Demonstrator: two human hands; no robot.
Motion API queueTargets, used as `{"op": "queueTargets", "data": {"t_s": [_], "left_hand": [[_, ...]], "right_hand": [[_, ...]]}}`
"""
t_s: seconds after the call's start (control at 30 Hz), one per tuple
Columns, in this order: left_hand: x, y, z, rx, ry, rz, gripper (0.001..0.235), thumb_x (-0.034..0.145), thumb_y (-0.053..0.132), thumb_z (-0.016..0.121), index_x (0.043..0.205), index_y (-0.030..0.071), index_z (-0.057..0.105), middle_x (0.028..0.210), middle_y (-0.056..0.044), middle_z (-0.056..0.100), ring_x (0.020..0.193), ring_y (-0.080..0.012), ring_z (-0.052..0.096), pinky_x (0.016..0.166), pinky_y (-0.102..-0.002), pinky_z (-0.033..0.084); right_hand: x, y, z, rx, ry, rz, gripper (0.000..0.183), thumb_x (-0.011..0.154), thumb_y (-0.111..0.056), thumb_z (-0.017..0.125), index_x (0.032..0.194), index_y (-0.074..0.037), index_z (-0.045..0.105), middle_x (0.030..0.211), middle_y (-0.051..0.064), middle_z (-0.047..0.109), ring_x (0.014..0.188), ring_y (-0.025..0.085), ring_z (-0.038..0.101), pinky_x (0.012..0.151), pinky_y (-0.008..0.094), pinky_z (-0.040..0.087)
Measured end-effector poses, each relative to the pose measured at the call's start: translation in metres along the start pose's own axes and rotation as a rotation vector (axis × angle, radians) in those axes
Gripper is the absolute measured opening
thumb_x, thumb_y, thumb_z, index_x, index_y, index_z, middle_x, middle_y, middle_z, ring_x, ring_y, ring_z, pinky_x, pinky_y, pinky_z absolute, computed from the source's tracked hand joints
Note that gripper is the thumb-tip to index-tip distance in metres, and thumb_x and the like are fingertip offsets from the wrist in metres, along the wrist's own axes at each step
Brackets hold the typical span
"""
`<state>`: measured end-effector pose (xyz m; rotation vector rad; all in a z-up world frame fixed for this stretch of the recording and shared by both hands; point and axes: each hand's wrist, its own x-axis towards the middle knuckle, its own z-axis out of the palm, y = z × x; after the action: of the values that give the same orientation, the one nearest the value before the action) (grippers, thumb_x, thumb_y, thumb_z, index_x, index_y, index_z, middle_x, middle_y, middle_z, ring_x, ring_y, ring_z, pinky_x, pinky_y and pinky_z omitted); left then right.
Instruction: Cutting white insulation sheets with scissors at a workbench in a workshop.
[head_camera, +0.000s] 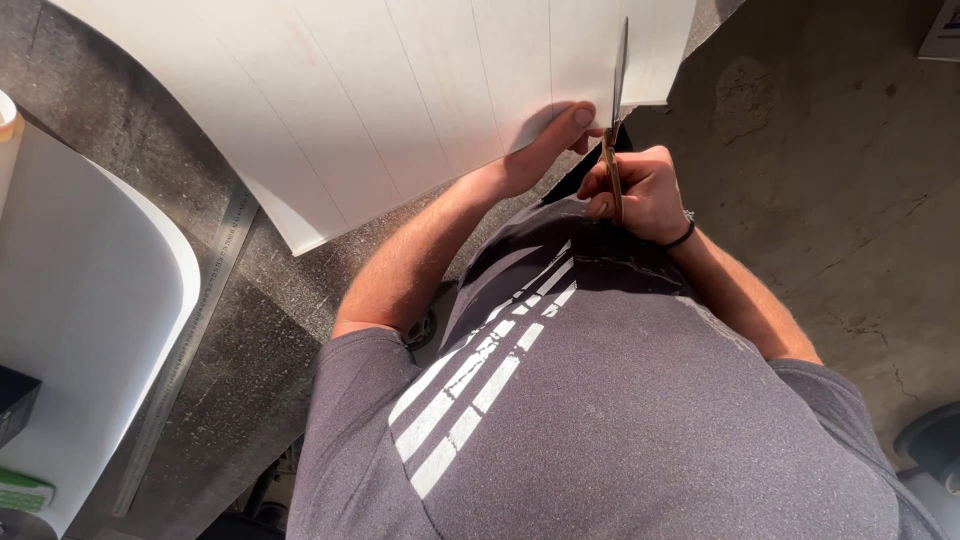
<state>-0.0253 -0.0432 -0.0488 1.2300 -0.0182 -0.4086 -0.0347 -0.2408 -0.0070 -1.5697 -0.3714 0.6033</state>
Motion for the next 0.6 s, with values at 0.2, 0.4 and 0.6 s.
{"op": "queueTargets", "data": {"t_s": [0.2,0.4,0.6], "left_hand": [[-0.015,-0.001,0.010,-0.107,0.109,-0.062,0.048,0.106,0.046,0.060,0.099,0.001,0.075,0.078,-0.009,0.066,0.086,-0.0169,0.066,0.091,-0.035,0.052],[-0.014,0.015,0.006,-0.081,0.063,-0.031,0.044,0.106,0.043,0.058,0.091,0.004,0.072,0.077,-0.009,0.065,0.083,-0.0173,0.066,0.088,-0.032,0.052],[-0.013,0.013,0.011,-0.102,0.062,-0.023,0.044,0.106,0.042,0.058,0.087,0.005,0.070,0.075,-0.010,0.065,0.080,-0.0173,0.066,0.085,-0.034,0.053]], "right_hand": [[-0.002,0.009,0.000,0.147,0.000,-0.032,0.036,0.076,-0.034,0.094,0.079,-0.004,0.075,0.062,0.004,0.064,0.059,0.007,0.058,0.060,0.022,0.048],[0.001,0.001,0.001,0.152,-0.012,-0.047,0.033,0.079,-0.030,0.093,0.079,-0.003,0.074,0.061,0.004,0.063,0.059,0.008,0.057,0.060,0.021,0.047],[0.000,-0.001,0.004,0.109,0.011,-0.027,0.028,0.084,-0.024,0.090,0.077,-0.003,0.073,0.058,0.003,0.061,0.057,0.007,0.055,0.058,0.021,0.046]]}}
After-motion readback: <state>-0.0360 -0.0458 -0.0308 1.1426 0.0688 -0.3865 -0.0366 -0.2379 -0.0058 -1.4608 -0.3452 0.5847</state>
